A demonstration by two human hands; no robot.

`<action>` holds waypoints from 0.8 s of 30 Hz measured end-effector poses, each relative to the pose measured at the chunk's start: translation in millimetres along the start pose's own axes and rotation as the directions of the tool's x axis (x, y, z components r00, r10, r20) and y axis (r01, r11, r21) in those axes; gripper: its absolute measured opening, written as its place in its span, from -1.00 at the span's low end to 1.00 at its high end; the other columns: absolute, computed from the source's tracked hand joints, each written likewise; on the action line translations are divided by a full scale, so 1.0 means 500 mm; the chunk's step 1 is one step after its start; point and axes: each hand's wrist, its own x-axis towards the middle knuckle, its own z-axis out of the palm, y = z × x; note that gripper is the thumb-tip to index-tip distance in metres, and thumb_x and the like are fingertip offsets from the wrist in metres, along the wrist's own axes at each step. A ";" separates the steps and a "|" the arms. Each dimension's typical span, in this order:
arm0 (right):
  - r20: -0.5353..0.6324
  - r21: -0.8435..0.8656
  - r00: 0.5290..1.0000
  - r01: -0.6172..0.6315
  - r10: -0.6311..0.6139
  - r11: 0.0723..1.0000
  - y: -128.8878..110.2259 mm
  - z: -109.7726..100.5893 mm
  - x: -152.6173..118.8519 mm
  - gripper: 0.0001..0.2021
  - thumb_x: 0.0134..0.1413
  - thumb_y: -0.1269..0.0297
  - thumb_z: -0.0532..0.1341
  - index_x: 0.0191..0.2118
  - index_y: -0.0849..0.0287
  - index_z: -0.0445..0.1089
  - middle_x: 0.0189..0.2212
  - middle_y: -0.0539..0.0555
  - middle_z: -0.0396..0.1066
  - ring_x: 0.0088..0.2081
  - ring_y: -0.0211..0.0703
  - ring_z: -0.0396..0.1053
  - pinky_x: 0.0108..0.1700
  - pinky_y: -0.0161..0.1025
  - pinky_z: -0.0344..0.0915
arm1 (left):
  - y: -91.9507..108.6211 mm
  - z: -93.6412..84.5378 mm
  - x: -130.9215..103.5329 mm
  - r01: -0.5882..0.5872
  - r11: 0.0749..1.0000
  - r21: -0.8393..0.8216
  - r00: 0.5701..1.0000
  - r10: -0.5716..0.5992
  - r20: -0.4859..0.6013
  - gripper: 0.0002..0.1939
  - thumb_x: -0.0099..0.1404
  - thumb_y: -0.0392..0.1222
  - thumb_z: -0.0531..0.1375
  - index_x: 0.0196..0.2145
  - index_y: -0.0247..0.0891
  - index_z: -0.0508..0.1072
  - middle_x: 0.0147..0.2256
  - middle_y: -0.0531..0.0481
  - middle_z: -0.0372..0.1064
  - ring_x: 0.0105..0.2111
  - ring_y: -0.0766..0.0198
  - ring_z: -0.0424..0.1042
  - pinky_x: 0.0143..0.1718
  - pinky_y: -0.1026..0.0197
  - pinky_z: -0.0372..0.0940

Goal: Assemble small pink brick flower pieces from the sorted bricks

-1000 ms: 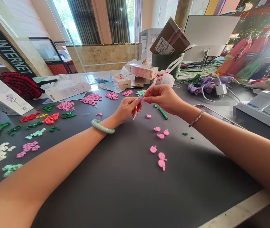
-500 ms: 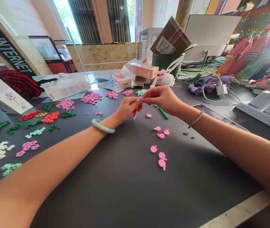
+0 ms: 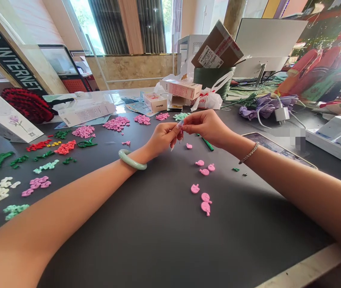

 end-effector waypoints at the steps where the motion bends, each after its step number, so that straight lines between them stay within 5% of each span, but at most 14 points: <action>1: 0.004 0.000 1.000 -0.004 0.004 1.000 -0.001 0.001 -0.001 -0.80 -0.18 0.23 0.44 -0.45 0.24 0.50 -0.52 0.02 0.45 -0.45 -0.28 0.31 -0.34 -0.24 0.27 | 0.001 0.000 -0.001 -0.010 1.000 0.018 1.000 0.010 -0.003 -0.35 0.20 0.42 0.13 -0.56 -0.31 0.35 -0.57 0.05 0.30 -0.70 0.49 0.19 -0.70 0.35 0.10; 9: 0.005 -0.084 1.000 -0.001 0.001 0.996 -0.010 0.004 -0.004 -0.82 -0.10 0.24 0.39 -0.48 0.23 0.47 -0.55 0.00 0.40 -0.48 -0.31 0.24 -0.38 -0.27 0.22 | 0.005 0.001 -0.009 -0.167 0.921 0.352 0.980 0.195 -0.045 -0.34 0.36 0.34 -0.04 -0.55 -0.29 0.38 -0.64 0.08 0.25 -0.63 0.42 0.22 -0.54 0.30 0.12; 15: 0.041 -0.004 0.999 -0.019 0.019 1.000 -0.005 0.017 -0.004 -0.70 -0.16 0.08 0.42 -0.46 0.18 0.40 -0.51 -0.02 0.38 -0.45 -0.28 0.30 -0.38 -0.28 0.27 | 0.008 0.006 -0.012 -0.241 0.862 0.446 0.954 0.294 -0.053 -0.38 0.43 0.25 -0.10 -0.57 -0.25 0.32 -0.61 0.06 0.25 -0.55 0.36 0.25 -0.45 0.27 0.13; 24: 0.121 0.044 0.993 0.002 -0.008 0.999 0.022 0.021 0.014 -0.59 -0.20 -0.08 0.46 -0.38 0.13 0.44 -0.46 0.02 0.43 -0.41 -0.20 0.35 -0.35 -0.21 0.34 | -0.001 0.004 -0.022 -0.159 0.807 0.568 0.929 0.318 -0.191 -0.56 0.50 -0.07 -0.08 -0.52 -0.21 0.28 -0.48 -0.03 0.35 -0.40 0.26 0.35 -0.26 0.20 0.24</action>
